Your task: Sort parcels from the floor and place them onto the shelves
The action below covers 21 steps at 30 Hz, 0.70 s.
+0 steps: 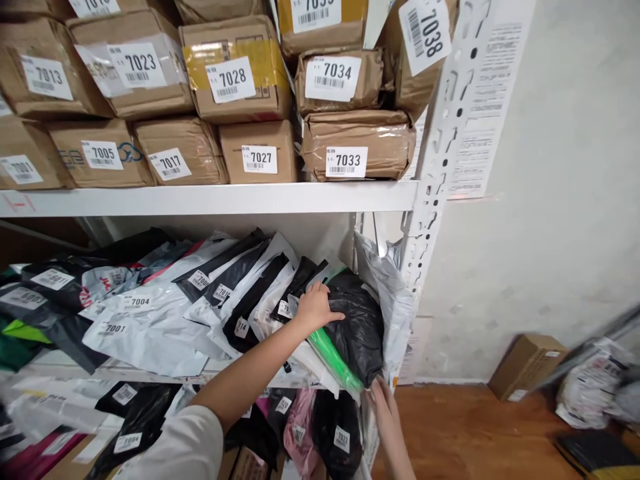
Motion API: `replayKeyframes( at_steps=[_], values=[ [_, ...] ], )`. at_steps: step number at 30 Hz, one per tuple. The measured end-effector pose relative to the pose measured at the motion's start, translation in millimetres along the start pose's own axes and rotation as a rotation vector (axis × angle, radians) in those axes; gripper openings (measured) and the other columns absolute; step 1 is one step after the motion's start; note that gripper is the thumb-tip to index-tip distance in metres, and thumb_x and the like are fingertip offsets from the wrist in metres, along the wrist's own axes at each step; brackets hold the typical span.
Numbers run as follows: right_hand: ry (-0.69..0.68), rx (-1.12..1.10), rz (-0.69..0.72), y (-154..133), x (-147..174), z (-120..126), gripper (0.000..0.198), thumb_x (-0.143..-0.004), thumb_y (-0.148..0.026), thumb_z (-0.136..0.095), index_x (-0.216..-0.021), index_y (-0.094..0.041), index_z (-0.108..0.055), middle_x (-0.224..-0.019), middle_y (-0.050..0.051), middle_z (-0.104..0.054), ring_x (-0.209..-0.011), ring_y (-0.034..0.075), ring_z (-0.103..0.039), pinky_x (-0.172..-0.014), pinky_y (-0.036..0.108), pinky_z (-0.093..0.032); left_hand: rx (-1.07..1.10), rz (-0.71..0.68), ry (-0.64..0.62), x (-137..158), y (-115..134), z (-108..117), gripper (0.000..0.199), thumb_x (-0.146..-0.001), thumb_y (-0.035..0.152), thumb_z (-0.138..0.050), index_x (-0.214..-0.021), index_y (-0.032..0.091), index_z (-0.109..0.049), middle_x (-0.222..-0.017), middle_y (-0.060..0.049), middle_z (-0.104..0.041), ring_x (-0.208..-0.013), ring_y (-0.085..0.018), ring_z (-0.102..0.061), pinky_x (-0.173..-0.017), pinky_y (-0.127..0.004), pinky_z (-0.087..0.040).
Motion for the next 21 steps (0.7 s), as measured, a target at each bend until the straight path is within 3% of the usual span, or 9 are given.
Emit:
replayKeyframes(
  at_steps=[3,7,9,11,12,14,16,18,21],
  values=[
    [0.028,-0.018,0.064,-16,8,28,0.044,-0.084,-0.052,-0.065,-0.115,-0.02,-0.06,-0.115,0.012,-0.067,-0.105,0.031,-0.066,-0.095,0.05,-0.055,-0.037,-0.031,0.068,30,20,2,0.066,-0.069,0.054,-0.082,-0.117,0.014,-0.06,-0.12,-0.017,-0.058,-0.114,-0.037,-0.052,-0.093,-0.05,-0.049],
    [-0.174,0.354,0.401,-74,-5,-15,0.092,-0.078,-0.054,-0.071,-0.151,-0.018,-0.028,-0.152,0.021,-0.038,-0.139,0.038,-0.04,-0.113,0.061,-0.037,0.028,-0.208,0.193,94,31,8,0.055,-0.085,0.044,-0.069,-0.134,0.026,-0.052,-0.143,-0.013,-0.048,-0.13,-0.037,-0.041,-0.114,-0.06,-0.028],
    [-0.199,0.533,0.508,-82,-7,-37,0.117,-0.068,-0.06,-0.077,-0.156,-0.013,-0.016,-0.156,0.024,-0.028,-0.144,0.042,-0.03,-0.114,0.064,-0.033,0.139,-0.158,0.389,127,0,16,0.048,-0.09,0.047,-0.06,-0.134,0.031,-0.05,-0.15,-0.01,-0.042,-0.138,-0.035,-0.035,-0.121,-0.06,-0.014],
    [-0.163,0.582,0.537,-78,-6,-43,0.125,-0.064,-0.063,-0.079,-0.157,-0.013,-0.012,-0.157,0.025,-0.025,-0.143,0.043,-0.029,-0.113,0.064,-0.034,0.326,0.152,0.621,157,-64,11,0.047,-0.094,0.046,-0.052,-0.134,0.023,-0.046,-0.143,-0.017,-0.043,-0.136,-0.032,-0.039,-0.119,-0.053,-0.024],
    [-0.15,0.583,0.535,-74,-5,-42,0.125,-0.064,-0.063,-0.079,-0.157,-0.014,-0.012,-0.156,0.024,-0.026,-0.143,0.043,-0.03,-0.113,0.064,-0.034,0.438,0.304,0.647,168,-93,-5,0.051,-0.094,0.045,-0.05,-0.137,0.019,-0.041,-0.14,-0.02,-0.044,-0.135,-0.031,-0.042,-0.117,-0.049,-0.031],
    [-0.174,0.577,0.522,-67,-4,-39,0.12,-0.067,-0.061,-0.077,-0.158,-0.016,-0.011,-0.156,0.022,-0.029,-0.142,0.042,-0.033,-0.113,0.063,-0.035,0.602,0.384,0.504,167,-115,-49,0.064,-0.091,0.047,-0.054,-0.141,0.012,-0.033,-0.141,-0.023,-0.042,-0.137,-0.031,-0.042,-0.115,-0.045,-0.036],
    [-0.264,0.552,0.52,-64,-9,-40,0.107,-0.076,-0.058,-0.071,-0.158,-0.018,-0.013,-0.155,0.02,-0.032,-0.141,0.039,-0.036,-0.113,0.061,-0.036,0.674,0.308,0.335,154,-105,-84,0.078,-0.082,0.047,-0.063,-0.143,0.01,-0.032,-0.147,-0.023,-0.04,-0.143,-0.031,-0.036,-0.119,-0.042,-0.031],
    [-0.369,0.5,0.525,-64,-23,-47,0.083,-0.087,-0.053,-0.06,-0.155,-0.02,-0.024,-0.154,0.016,-0.037,-0.142,0.034,-0.036,-0.117,0.057,-0.031,0.713,0.327,0.303,144,-97,-101,0.087,-0.075,0.043,-0.068,-0.144,0.007,-0.028,-0.151,-0.023,-0.038,-0.146,-0.031,-0.032,-0.122,-0.039,-0.025],
    [-0.388,0.364,0.425,-54,-61,-57,0.057,-0.096,-0.057,-0.037,-0.139,-0.02,-0.048,-0.15,0.014,-0.041,-0.143,0.029,-0.034,-0.122,0.055,-0.021,0.838,0.507,0.305,131,-100,-113,0.077,-0.084,0.034,-0.053,-0.147,0.007,-0.017,-0.155,-0.022,-0.036,-0.145,-0.024,-0.035,-0.119,-0.032,-0.03]
  ],
)
Point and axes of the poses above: each hand's wrist, its own x-axis away from the middle knuckle, its own z-axis out of the back of the hand, y = z × x, the point moved 10 cm from there along -x, towards the middle knuckle
